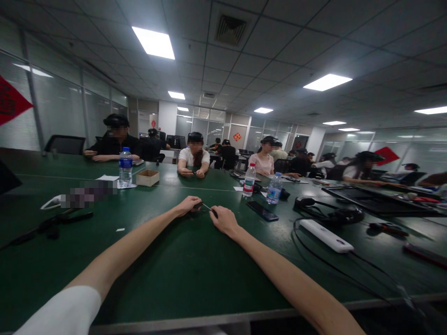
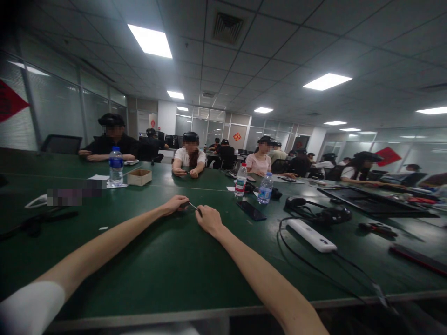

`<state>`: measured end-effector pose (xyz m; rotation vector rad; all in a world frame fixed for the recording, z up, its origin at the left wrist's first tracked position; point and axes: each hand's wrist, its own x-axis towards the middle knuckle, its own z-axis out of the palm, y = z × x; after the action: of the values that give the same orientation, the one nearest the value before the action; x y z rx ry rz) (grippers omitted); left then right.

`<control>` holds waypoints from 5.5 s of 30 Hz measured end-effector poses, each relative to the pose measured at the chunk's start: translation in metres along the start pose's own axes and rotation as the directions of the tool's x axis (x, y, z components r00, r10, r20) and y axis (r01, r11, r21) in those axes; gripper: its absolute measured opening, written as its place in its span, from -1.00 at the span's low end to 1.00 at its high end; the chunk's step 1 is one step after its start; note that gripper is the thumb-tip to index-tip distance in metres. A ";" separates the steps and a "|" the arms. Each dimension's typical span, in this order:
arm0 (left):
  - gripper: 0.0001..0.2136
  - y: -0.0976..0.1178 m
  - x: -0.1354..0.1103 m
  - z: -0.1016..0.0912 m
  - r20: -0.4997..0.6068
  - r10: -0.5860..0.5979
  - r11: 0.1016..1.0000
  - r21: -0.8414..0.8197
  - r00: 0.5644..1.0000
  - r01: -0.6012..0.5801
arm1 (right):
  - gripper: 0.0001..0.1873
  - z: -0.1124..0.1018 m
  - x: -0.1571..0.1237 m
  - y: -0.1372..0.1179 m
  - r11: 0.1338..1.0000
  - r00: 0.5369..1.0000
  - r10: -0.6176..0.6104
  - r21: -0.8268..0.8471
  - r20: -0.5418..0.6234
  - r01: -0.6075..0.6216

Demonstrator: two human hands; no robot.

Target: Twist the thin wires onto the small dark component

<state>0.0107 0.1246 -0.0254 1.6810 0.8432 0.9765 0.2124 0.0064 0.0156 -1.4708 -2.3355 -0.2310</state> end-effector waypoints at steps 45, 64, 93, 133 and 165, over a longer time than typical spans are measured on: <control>-0.47 0.002 -0.006 -0.001 -0.041 0.000 0.998 0.055 0.999 0.003 | -0.58 0.003 0.003 0.006 0.999 0.999 -0.004 0.040 0.052 0.002; -0.51 0.006 -0.007 0.001 -0.026 -0.007 0.998 0.057 1.000 0.009 | -0.57 0.004 0.003 0.006 1.000 0.998 0.005 -0.017 0.064 -0.004; -0.46 0.007 -0.009 0.003 -0.029 -0.002 0.996 0.085 1.000 0.004 | -0.60 -0.001 0.001 0.003 1.000 0.996 0.009 -0.006 0.091 -0.009; -0.46 0.011 -0.012 0.003 -0.004 -0.014 0.993 0.120 1.000 0.014 | -0.58 -0.002 0.002 0.004 1.000 0.993 0.008 0.023 0.122 -0.011; -0.48 0.020 -0.018 0.002 0.041 -0.001 0.988 0.155 0.999 -0.006 | -0.60 -0.007 0.000 0.003 0.977 0.974 -0.195 -0.068 0.112 0.203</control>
<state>0.0066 0.1023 -0.0110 1.8281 0.9093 0.8942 0.2164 0.0051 0.0215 -1.3121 -2.5885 -0.3100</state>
